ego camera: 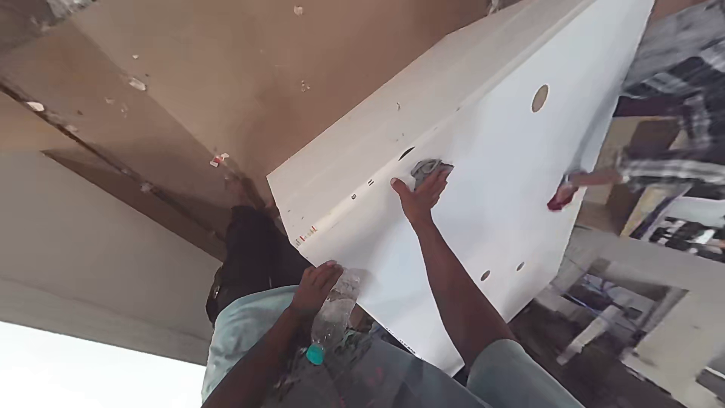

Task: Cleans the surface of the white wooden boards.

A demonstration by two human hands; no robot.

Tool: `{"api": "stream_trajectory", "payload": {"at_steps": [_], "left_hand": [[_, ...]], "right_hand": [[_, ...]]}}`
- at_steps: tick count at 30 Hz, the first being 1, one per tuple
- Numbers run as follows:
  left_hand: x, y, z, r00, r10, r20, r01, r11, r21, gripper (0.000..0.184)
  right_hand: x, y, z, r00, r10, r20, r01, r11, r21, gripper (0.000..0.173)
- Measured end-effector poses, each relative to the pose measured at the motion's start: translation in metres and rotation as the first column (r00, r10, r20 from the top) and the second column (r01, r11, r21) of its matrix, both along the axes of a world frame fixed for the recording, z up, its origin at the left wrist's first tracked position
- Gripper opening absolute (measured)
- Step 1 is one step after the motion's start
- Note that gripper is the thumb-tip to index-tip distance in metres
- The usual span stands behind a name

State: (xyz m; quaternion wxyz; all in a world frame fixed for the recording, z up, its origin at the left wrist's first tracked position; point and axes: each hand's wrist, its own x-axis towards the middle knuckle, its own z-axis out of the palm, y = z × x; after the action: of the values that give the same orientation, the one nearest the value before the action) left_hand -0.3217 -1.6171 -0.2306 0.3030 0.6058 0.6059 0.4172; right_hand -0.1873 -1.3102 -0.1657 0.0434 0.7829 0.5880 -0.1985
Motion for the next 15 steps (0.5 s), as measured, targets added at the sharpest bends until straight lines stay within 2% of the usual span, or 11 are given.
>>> {"api": "stream_trajectory", "payload": {"at_steps": [2,4,6,7,8,10,12,13,14,15], "left_hand": [[0.001,0.004,0.004,1.0,-0.008,0.023,0.009,1.0,-0.014,0.027],[-0.01,0.001,0.026,0.987,-0.073,0.142,0.093,0.985,-0.142,0.029],[-0.038,0.015,0.037,0.951,-0.143,0.276,0.222,0.933,-0.284,0.027],[-0.049,0.017,0.044,0.925,-0.129,0.357,0.27,0.885,-0.379,0.025],[-0.06,0.012,0.056,0.911,-0.106,0.398,0.298,0.837,-0.459,0.028],[-0.084,0.01,0.072,0.919,-0.052,0.391,0.3,0.737,-0.606,0.036],[-0.102,0.008,0.076,0.932,0.069,0.357,0.242,0.615,-0.751,0.042],[-0.112,0.002,0.083,0.929,0.115,0.353,0.236,0.551,-0.801,0.043],[-0.12,-0.007,0.087,0.935,0.139,0.327,0.199,0.557,-0.806,0.041],[-0.126,-0.02,0.087,0.949,0.133,0.284,0.144,0.619,-0.772,0.036]], "right_hand": [[-0.001,-0.016,-0.004,0.978,0.21,-0.018,-0.207,0.974,0.093,0.113],[-0.007,-0.044,-0.007,0.861,0.5,-0.088,-0.485,0.862,0.149,0.087],[-0.02,-0.056,-0.019,0.737,0.657,-0.158,-0.618,0.75,0.234,0.058],[-0.022,-0.066,-0.021,0.7,0.677,-0.227,-0.618,0.734,0.282,0.049],[-0.025,-0.084,-0.015,0.662,0.668,-0.341,-0.602,0.744,0.289,0.043],[-0.036,-0.115,0.001,0.546,0.588,-0.597,-0.62,0.763,0.185,0.041],[-0.046,-0.135,0.02,0.4,0.445,-0.801,-0.703,0.71,0.043,0.045],[-0.047,-0.143,0.028,0.366,0.361,-0.858,-0.71,0.704,-0.006,0.044],[-0.042,-0.143,0.037,0.38,0.276,-0.883,-0.673,0.737,-0.06,0.043],[-0.032,-0.135,0.044,0.42,0.198,-0.886,-0.567,0.819,-0.086,0.039]]}}
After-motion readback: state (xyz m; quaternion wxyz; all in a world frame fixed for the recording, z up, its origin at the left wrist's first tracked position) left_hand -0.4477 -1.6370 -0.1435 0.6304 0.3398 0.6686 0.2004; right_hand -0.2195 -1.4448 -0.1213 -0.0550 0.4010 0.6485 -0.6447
